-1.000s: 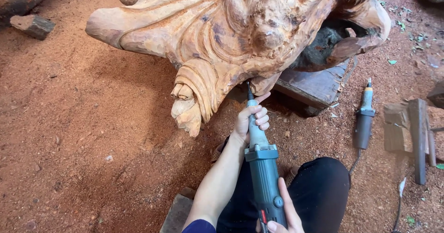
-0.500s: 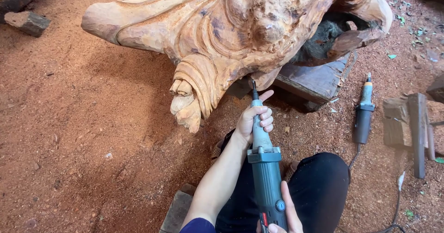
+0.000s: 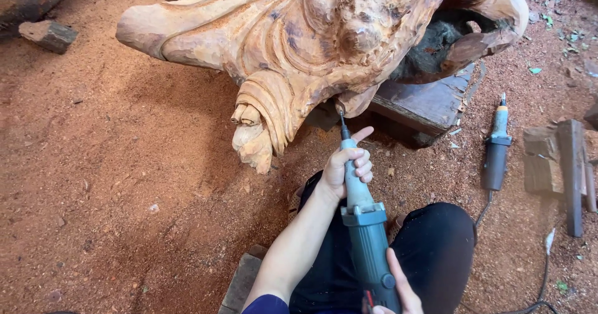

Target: Carving details into a large wooden sculpture using a handheld rotary power tool.

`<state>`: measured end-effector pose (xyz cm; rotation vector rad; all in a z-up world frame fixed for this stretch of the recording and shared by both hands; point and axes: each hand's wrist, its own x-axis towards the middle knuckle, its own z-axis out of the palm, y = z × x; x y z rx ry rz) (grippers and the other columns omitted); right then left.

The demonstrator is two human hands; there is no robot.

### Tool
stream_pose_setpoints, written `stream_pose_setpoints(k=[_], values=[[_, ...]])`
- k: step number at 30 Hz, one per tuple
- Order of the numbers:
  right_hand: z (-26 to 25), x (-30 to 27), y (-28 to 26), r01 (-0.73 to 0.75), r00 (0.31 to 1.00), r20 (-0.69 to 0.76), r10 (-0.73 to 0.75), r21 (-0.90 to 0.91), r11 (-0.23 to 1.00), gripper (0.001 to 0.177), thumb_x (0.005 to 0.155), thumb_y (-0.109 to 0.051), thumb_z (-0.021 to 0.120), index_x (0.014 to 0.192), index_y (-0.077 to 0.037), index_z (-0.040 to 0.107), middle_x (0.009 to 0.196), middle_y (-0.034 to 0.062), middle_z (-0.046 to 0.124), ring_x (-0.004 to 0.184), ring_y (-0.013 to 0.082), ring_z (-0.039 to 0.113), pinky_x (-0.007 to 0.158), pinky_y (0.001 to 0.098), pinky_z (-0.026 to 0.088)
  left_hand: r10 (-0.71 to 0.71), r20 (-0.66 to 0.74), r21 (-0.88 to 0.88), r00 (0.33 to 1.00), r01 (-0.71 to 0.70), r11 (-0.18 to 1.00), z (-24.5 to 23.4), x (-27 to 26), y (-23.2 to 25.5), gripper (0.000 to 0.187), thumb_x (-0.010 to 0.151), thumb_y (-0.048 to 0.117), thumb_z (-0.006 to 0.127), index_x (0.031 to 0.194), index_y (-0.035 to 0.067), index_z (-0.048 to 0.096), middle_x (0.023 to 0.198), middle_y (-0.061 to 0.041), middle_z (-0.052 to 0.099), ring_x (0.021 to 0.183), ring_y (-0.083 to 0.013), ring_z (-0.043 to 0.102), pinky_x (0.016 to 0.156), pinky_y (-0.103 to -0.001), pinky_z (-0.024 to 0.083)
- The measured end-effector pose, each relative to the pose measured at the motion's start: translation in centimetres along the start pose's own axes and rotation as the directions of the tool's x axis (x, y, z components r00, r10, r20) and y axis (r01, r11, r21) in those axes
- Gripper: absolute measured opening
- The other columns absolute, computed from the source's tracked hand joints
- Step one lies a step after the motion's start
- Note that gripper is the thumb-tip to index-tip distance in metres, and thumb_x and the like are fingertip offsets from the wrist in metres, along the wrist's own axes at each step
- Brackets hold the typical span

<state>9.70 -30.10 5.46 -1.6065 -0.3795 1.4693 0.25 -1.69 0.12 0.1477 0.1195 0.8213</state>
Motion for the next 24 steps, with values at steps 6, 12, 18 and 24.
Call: stream_pose_setpoints(k=[6, 12, 18, 24], values=[[-9.0, 7.6, 0.5, 0.314, 0.744, 0.579, -0.332, 0.136, 0.94, 0.106, 0.082, -0.016, 0.083, 0.161, -0.013, 0.012, 0.074, 0.0272, 0.067, 0.066, 0.0303, 0.07, 0.051, 0.0355, 0.061, 0.043, -0.081, 0.098, 0.996, -0.035, 0.995, -1.8, 0.2, -1.9, 0.046, 0.084, 0.016, 0.066, 0.128, 0.0, 0.064, 0.069, -0.005, 0.056, 0.06, -0.0159, 0.056, 0.058, -0.033, 0.052], [-11.8, 9.6, -4.6, 0.368, 0.794, 0.593, -0.134, -0.293, 0.882, 0.101, 0.078, -0.025, 0.084, 0.161, -0.016, 0.028, 0.093, 0.014, 0.078, 0.073, 0.0159, 0.072, 0.071, 0.0273, 0.061, 0.094, -0.166, 0.044, 0.982, -0.088, 0.995, -2.1, 0.4, -2.1, 0.029, 0.082, 0.015, 0.067, 0.109, 0.003, 0.066, 0.077, -0.005, 0.059, 0.069, -0.0174, 0.061, 0.068, -0.038, 0.056], [-12.3, 11.9, -5.5, 0.349, 0.791, 0.604, -0.097, -0.316, 0.883, 0.105, 0.073, -0.031, 0.086, 0.161, -0.017, 0.031, 0.109, 0.0132, 0.079, 0.081, 0.0168, 0.074, 0.082, 0.0295, 0.059, 0.1, -0.197, 0.019, 0.975, -0.098, 0.995, -3.4, 1.4, -1.6, 0.016, 0.086, 0.014, 0.067, 0.1, 0.008, 0.067, 0.073, 0.0, 0.056, 0.069, -0.016, 0.056, 0.068, -0.037, 0.052], [-12.2, 12.6, -5.3, 0.342, 0.739, 0.669, -0.082, -0.268, 0.901, 0.104, 0.078, -0.032, 0.085, 0.162, -0.017, 0.025, 0.105, 0.0146, 0.079, 0.083, 0.0173, 0.074, 0.082, 0.0292, 0.06, 0.109, -0.141, 0.05, 0.984, -0.103, 0.993, -2.9, 1.4, -1.1, 0.009, 0.087, 0.012, 0.066, 0.095, 0.008, 0.069, 0.062, 0.003, 0.05, 0.064, -0.0137, 0.051, 0.068, -0.034, 0.05]])
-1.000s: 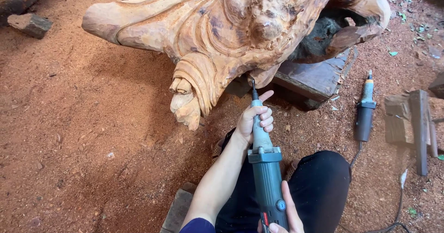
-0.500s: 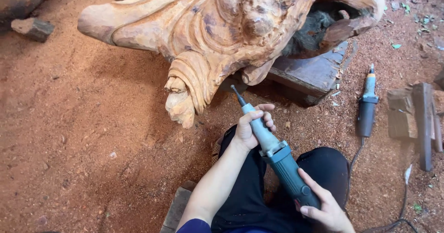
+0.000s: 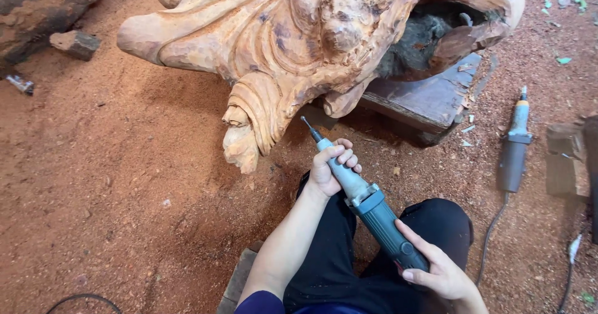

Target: Carving details into a large wooden sculpture using a handheld rotary power tool.

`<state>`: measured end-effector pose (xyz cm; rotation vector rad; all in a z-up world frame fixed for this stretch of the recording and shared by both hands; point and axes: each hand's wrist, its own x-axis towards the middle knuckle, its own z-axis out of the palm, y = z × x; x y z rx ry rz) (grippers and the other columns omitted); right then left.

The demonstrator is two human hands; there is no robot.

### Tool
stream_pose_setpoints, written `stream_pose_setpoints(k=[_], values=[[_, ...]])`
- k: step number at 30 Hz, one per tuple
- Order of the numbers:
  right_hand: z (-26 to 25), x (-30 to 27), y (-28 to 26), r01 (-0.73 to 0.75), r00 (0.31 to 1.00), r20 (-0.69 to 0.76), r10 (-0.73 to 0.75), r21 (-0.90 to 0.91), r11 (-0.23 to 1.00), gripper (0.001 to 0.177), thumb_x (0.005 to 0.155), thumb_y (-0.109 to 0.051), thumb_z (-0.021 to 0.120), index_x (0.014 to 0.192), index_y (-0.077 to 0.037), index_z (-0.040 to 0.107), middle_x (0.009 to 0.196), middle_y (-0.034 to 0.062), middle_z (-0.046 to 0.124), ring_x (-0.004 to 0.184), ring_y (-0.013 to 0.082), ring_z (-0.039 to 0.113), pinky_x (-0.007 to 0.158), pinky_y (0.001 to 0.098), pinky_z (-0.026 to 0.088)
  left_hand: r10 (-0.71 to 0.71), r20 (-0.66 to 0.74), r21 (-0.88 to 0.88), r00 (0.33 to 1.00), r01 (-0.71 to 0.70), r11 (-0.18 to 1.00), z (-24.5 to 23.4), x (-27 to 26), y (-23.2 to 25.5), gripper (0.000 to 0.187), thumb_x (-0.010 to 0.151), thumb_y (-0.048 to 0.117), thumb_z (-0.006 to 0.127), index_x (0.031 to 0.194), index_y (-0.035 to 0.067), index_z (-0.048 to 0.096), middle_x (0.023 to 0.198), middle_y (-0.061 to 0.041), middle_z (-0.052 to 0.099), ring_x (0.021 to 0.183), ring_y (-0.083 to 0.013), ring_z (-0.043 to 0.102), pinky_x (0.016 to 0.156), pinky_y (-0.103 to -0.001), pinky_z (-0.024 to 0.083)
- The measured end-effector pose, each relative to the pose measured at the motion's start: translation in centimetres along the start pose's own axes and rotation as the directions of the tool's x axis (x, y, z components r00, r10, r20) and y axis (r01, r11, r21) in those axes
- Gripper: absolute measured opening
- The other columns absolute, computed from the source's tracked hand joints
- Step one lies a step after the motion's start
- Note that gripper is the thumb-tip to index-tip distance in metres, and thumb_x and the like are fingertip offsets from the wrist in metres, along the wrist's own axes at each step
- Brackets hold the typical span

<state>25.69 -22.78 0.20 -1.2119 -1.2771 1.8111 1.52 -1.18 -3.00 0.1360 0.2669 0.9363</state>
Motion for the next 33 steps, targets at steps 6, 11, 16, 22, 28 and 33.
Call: stream_pose_setpoints(k=[6, 11, 16, 22, 28, 33], values=[[-2.4, -0.6, -3.3, -0.104, 0.989, 0.114, 0.093, 0.088, 0.991, 0.114, 0.08, -0.016, 0.082, 0.163, -0.025, 0.004, 0.172, -0.0093, 0.007, 0.086, 0.0197, 0.069, 0.081, 0.0286, 0.058, 0.078, 0.068, -0.029, 0.995, -0.076, 0.997, 0.8, -0.8, -1.3, 0.009, 0.095, 0.007, 0.064, 0.091, 0.012, 0.071, 0.137, -0.033, 0.06, 0.126, -0.0455, 0.062, 0.104, -0.057, 0.055], [-7.6, 1.9, -9.5, -0.165, 0.969, 0.065, 0.238, -0.546, 0.822, 0.121, 0.075, -0.015, 0.08, 0.165, -0.037, 0.002, 0.16, -0.0072, 0.037, 0.087, 0.0181, 0.075, 0.089, 0.0241, 0.055, 0.201, -0.324, -0.06, 0.925, -0.232, 0.971, 4.2, 0.2, -2.0, 0.011, 0.088, 0.01, 0.068, 0.092, 0.007, 0.058, 0.121, -0.025, 0.07, 0.114, -0.0349, 0.068, 0.099, -0.064, 0.055], [-8.3, 4.1, -17.3, -0.051, 0.984, 0.034, 0.174, -0.884, 0.465, 0.131, 0.069, -0.026, 0.096, 0.165, -0.039, 0.006, 0.166, -0.0032, 0.036, 0.135, 0.014, 0.062, 0.11, 0.0219, 0.042, 0.211, -0.479, -0.144, 0.852, -0.314, 0.939, 7.9, 0.7, -0.9, 0.022, 0.082, 0.009, 0.074, 0.1, 0.003, 0.063, 0.094, -0.019, 0.072, 0.091, -0.0317, 0.07, 0.093, -0.062, 0.059], [-6.8, 4.7, -21.5, -0.216, 0.924, -0.116, 0.365, -0.944, 0.248, 0.116, 0.082, -0.025, 0.082, 0.166, -0.054, 0.007, 0.055, 0.0083, 0.055, 0.051, 0.0171, 0.054, 0.059, 0.029, 0.047, 0.313, -0.355, -0.128, 0.881, -0.377, 0.917, 8.0, -0.4, -0.6, 0.06, 0.085, 0.01, 0.068, 0.14, -0.008, 0.054, 0.075, -0.006, 0.058, 0.079, -0.0216, 0.065, 0.089, -0.047, 0.061], [-7.2, 3.8, -8.3, 0.014, 0.985, 0.139, 0.102, -0.657, 0.754, 0.131, 0.066, -0.008, 0.092, 0.164, -0.032, 0.008, 0.171, 0.0058, 0.022, 0.15, 0.0233, 0.039, 0.126, 0.0401, 0.019, 0.392, -0.063, 0.086, 0.918, -0.387, 0.918, 6.6, -1.9, -1.4, 0.047, 0.086, 0.008, 0.067, 0.131, -0.002, 0.065, 0.121, -0.023, 0.071, 0.115, -0.0331, 0.069, 0.102, -0.047, 0.058], [-0.6, 0.7, -2.8, 0.019, 1.0, -0.021, -0.019, 0.005, 1.0, 0.133, 0.061, -0.013, 0.091, 0.167, -0.02, 0.013, 0.132, 0.0109, 0.062, 0.066, 0.0204, 0.067, 0.069, 0.0303, 0.058, 0.309, -0.035, 0.15, 0.95, -0.301, 0.942, 7.9, -3.2, -1.6, 0.042, 0.091, 0.011, 0.067, 0.131, 0.001, 0.064, 0.059, -0.003, 0.046, 0.05, -0.0148, 0.048, 0.053, -0.032, 0.047]])
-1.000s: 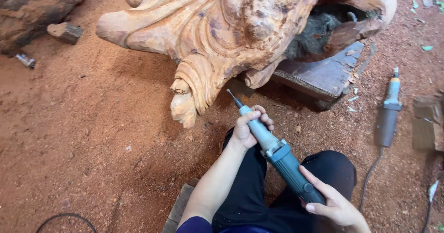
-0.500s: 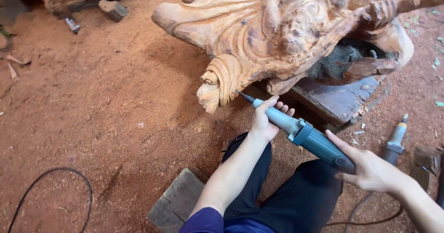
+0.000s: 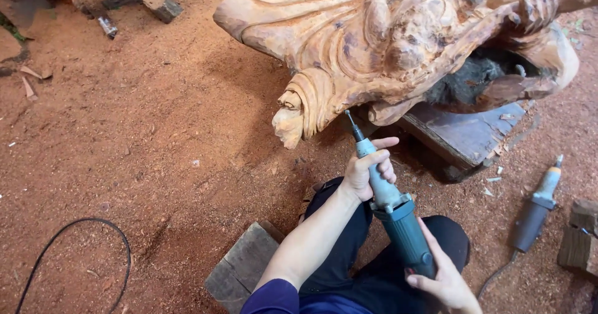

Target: Carving details into a large wooden sculpture using a handheld rotary power tool.

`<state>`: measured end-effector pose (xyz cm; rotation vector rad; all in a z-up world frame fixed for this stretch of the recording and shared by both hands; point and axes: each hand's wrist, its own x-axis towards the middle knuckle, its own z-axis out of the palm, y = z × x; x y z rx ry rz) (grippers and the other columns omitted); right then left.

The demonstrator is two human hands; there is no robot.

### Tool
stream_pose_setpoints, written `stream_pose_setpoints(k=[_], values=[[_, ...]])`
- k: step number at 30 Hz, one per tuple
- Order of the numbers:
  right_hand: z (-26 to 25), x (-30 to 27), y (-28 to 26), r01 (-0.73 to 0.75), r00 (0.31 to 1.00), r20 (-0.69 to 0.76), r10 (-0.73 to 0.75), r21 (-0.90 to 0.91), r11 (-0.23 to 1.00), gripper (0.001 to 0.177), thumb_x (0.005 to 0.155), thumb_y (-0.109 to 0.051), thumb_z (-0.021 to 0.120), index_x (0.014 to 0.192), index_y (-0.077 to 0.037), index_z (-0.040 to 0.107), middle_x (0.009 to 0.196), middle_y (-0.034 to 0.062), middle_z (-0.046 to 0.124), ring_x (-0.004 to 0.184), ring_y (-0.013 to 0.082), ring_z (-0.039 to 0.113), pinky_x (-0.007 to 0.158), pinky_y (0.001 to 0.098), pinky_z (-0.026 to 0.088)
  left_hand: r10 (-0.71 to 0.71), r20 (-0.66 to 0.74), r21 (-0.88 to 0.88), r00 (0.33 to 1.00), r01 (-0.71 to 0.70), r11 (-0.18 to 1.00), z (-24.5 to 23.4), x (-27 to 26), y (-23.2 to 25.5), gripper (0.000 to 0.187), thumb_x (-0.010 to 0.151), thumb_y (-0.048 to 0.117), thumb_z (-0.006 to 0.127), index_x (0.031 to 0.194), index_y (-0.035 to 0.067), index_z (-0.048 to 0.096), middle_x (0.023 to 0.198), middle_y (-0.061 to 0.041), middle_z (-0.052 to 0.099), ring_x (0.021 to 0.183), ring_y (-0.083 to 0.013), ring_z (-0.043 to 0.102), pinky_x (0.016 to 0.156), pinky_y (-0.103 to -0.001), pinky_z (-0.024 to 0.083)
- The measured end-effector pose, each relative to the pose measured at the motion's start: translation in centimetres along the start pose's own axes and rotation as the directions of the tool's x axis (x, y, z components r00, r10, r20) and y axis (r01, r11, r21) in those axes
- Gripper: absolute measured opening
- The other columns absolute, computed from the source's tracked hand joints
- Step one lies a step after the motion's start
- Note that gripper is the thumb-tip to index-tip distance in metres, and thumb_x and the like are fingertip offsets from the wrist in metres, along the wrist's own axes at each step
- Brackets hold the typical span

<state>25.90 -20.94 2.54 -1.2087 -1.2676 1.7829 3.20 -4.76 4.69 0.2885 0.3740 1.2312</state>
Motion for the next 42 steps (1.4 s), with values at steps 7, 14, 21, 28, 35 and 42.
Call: stream_pose_setpoints(k=[7, 14, 21, 28, 35, 42], values=[[3.2, -2.8, -2.4, 0.208, 0.949, -0.029, -0.314, -0.692, 0.692, 0.086, 0.074, -0.044, 0.082, 0.15, -0.017, 0.054, 0.109, 0.0011, 0.075, 0.099, 0.0123, 0.073, 0.098, 0.0271, 0.053, -0.112, 0.007, 0.009, 0.994, 0.112, 0.994, -0.4, -3.5, 0.5, 0.027, 0.087, 0.002, 0.065, 0.112, -0.002, 0.071, 0.054, -0.001, 0.048, 0.045, -0.0126, 0.048, 0.047, -0.029, 0.047], [20.4, 2.2, -4.8, 0.294, 0.892, 0.413, 0.184, -0.838, 0.459, 0.087, 0.092, -0.02, 0.054, 0.164, -0.014, 0.007, 0.066, 0.0179, 0.068, 0.058, 0.0395, 0.067, 0.059, 0.0518, 0.053, -0.087, -0.027, 0.023, 0.996, 0.088, 0.996, -1.6, -4.0, 0.3, 0.024, 0.084, 0.001, 0.063, 0.107, -0.003, 0.071, 0.053, -0.001, 0.044, 0.043, -0.0128, 0.045, 0.045, -0.029, 0.045], [21.0, 1.7, -9.7, 0.518, 0.66, 0.658, -0.364, -0.048, 0.854, 0.03, 0.106, -0.016, 0.058, 0.129, 0.002, 0.067, 0.075, 0.0072, 0.07, 0.059, 0.0182, 0.068, 0.057, 0.0297, 0.054, -0.065, -0.023, 0.028, 0.998, 0.066, 0.997, -1.5, -5.4, 2.5, 0.022, 0.085, 0.0, 0.063, 0.106, 0.0, 0.07, 0.053, -0.002, 0.045, 0.043, -0.0127, 0.045, 0.045, -0.031, 0.044], [19.5, -0.2, -13.9, 0.52, 0.697, 0.528, -0.485, 0.094, 0.849, 0.043, 0.105, -0.038, 0.061, 0.104, 0.003, 0.073, 0.081, 0.0144, 0.072, 0.065, 0.0245, 0.068, 0.061, 0.0364, 0.055, 0.04, 0.007, 0.072, 0.999, -0.041, 0.997, -3.9, -5.2, 1.4, 0.033, 0.081, 0.001, 0.066, 0.114, -0.006, 0.068, 0.051, -0.006, 0.045, 0.043, -0.0177, 0.054, 0.044, -0.038, 0.05], [13.9, -0.8, -13.4, 0.799, 0.574, 0.369, -0.731, -0.447, 0.402, 0.034, 0.095, -0.033, 0.063, 0.116, -0.007, 0.066, 0.102, 0.0114, 0.073, 0.082, 0.0293, 0.073, 0.079, 0.0442, 0.061, 0.036, -0.06, -0.034, 0.998, -0.038, 0.999, -4.1, -6.4, 2.0, 0.028, 0.084, 0.005, 0.064, 0.112, 0.003, 0.065, 0.055, -0.001, 0.041, 0.047, -0.0144, 0.048, 0.049, -0.034, 0.045], [2.3, 0.3, -5.3, 0.103, 0.962, 0.272, 0.028, -0.455, 0.884, 0.118, 0.075, -0.053, 0.076, 0.163, -0.016, 0.008, 0.174, 0.0061, 0.01, 0.157, 0.0189, 0.02, 0.125, 0.0377, 0.014, 0.05, -0.182, -0.178, 0.982, -0.083, 0.98, -4.9, -4.7, 1.9, 0.042, 0.089, 0.008, 0.058, 0.129, 0.017, 0.064, 0.059, 0.003, 0.039, 0.051, -0.0105, 0.04, 0.055, -0.03, 0.039]])
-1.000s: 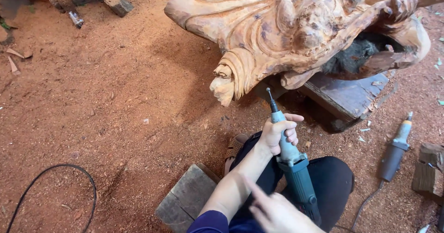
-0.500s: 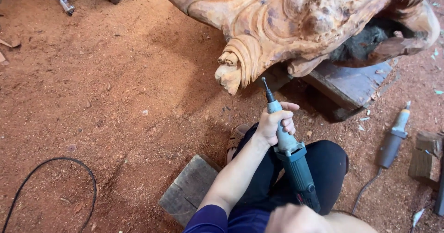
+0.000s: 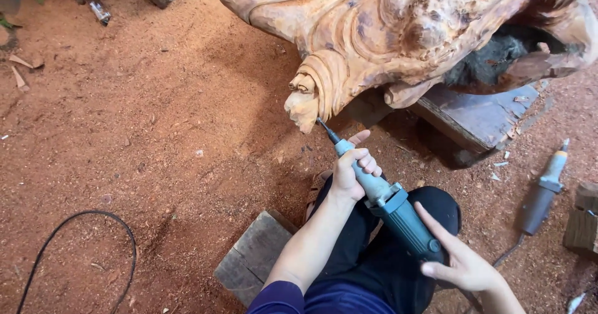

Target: Carving details into a large wooden sculpture using a handheld rotary power tool.

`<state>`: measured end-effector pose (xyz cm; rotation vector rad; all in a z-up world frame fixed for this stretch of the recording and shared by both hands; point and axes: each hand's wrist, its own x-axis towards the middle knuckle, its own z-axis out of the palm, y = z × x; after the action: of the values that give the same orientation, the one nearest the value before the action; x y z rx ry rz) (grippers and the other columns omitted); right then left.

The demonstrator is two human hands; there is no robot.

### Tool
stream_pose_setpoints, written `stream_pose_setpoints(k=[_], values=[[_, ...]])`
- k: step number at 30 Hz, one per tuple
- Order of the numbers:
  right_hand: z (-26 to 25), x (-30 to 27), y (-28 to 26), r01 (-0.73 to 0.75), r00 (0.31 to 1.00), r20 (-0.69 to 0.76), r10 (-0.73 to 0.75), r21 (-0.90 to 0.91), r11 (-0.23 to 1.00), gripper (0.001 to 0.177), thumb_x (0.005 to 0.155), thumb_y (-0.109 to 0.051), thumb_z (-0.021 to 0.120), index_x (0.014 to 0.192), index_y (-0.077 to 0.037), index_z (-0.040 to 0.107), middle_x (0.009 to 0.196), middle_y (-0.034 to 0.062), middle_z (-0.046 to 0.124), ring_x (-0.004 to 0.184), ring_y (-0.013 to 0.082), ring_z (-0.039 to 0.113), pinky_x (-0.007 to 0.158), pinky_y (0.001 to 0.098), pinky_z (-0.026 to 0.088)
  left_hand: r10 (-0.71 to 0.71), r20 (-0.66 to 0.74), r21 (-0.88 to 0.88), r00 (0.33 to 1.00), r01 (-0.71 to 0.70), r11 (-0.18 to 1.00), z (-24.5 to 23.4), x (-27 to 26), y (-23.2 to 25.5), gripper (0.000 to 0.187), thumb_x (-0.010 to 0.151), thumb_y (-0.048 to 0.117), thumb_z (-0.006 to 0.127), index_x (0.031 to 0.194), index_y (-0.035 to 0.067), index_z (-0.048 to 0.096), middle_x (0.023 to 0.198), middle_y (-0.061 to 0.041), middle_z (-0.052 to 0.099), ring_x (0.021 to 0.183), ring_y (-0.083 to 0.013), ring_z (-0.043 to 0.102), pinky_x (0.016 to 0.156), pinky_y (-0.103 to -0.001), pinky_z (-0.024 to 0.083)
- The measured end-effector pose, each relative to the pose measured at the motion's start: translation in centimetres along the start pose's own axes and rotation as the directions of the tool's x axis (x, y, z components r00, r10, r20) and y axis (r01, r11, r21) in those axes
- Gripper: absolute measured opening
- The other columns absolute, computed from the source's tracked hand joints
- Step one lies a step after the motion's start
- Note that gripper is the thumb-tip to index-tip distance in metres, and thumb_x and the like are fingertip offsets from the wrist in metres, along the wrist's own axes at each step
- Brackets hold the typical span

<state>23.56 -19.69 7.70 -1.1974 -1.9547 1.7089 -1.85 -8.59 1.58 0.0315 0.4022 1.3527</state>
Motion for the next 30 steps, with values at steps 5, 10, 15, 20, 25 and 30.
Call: stream_pose_setpoints(k=[5, 10, 15, 20, 25, 30], values=[[-1.7, -2.5, 3.3, -0.235, 0.971, 0.095, 0.218, 0.26, 0.936, 0.125, 0.072, -0.029, 0.09, 0.166, -0.032, 0.007, 0.15, 0.0026, 0.053, 0.093, 0.0166, 0.073, 0.092, 0.0271, 0.055, 0.012, 0.044, -0.021, 0.999, -0.011, 1.0, -0.5, -1.4, -1.0, 0.026, 0.088, 0.008, 0.06, 0.113, 0.01, 0.069, 0.058, 0.004, 0.044, 0.052, -0.0092, 0.044, 0.056, -0.027, 0.04], [0.4, -3.5, 4.8, -0.261, 0.964, 0.075, 0.257, 0.055, 0.964, 0.112, 0.078, -0.02, 0.086, 0.164, -0.034, 0.016, 0.168, -0.0072, 0.032, 0.134, 0.0079, 0.054, 0.114, 0.0218, 0.03, 0.08, 0.001, -0.04, 0.997, -0.079, 0.996, -1.7, -3.0, -0.3, 0.014, 0.084, 0.007, 0.06, 0.098, 0.004, 0.063, 0.059, -0.002, 0.048, 0.054, -0.0152, 0.047, 0.058, -0.032, 0.044], [5.2, -2.8, 5.8, -0.037, 0.988, -0.151, 0.014, -0.15, 0.988, 0.102, 0.073, -0.027, 0.089, 0.159, -0.017, 0.035, 0.164, 0.0083, 0.042, 0.152, 0.0152, 0.034, 0.123, 0.0303, 0.016, 0.187, 0.185, 0.018, 0.965, -0.194, 0.981, -3.0, -3.3, 2.2, 0.011, 0.098, 0.021, 0.063, 0.089, 0.02, 0.068, 0.149, -0.023, 0.054, 0.144, -0.0346, 0.048, 0.117, -0.067, 0.038], [7.4, -2.5, 4.5, -0.174, 0.96, -0.235, 0.154, -0.07, 0.982, 0.101, 0.069, -0.026, 0.09, 0.158, -0.025, 0.042, 0.152, -0.0014, 0.061, 0.136, 0.0051, 0.053, 0.115, 0.0215, 0.03, 0.183, 0.145, 0.017, 0.972, -0.188, 0.982, -2.3, -3.7, 3.2, 0.011, 0.089, 0.012, 0.066, 0.081, 0.017, 0.059, 0.149, -0.016, 0.055, 0.147, -0.0296, 0.045, 0.114, -0.078, 0.032], [8.3, -2.5, 3.7, -0.27, 0.933, -0.263, 0.246, -0.061, 0.961, 0.101, 0.069, -0.024, 0.091, 0.158, -0.031, 0.043, 0.147, -0.0059, 0.066, 0.129, 0.0018, 0.059, 0.11, 0.0185, 0.036, 0.161, 0.143, -0.016, 0.976, -0.161, 0.987, -3.3, -3.2, 3.2, 0.004, 0.086, 0.01, 0.064, 0.087, 0.015, 0.062, 0.153, -0.015, 0.053, 0.151, -0.0301, 0.039, 0.116, -0.079, 0.026], [8.1, -2.9, 4.1, -0.294, 0.917, -0.306, 0.255, -0.087, 0.952, 0.1, 0.066, -0.026, 0.093, 0.155, -0.032, 0.048, 0.152, -0.0049, 0.063, 0.138, 0.0042, 0.054, 0.113, 0.0198, 0.035, 0.155, 0.17, 0.079, 0.973, -0.17, 0.982, -2.5, -3.5, 3.7, 0.063, 0.083, 0.015, 0.063, 0.144, 0.001, 0.054, 0.159, -0.012, 0.047, 0.156, -0.0281, 0.031, 0.114, -0.079, 0.028]])
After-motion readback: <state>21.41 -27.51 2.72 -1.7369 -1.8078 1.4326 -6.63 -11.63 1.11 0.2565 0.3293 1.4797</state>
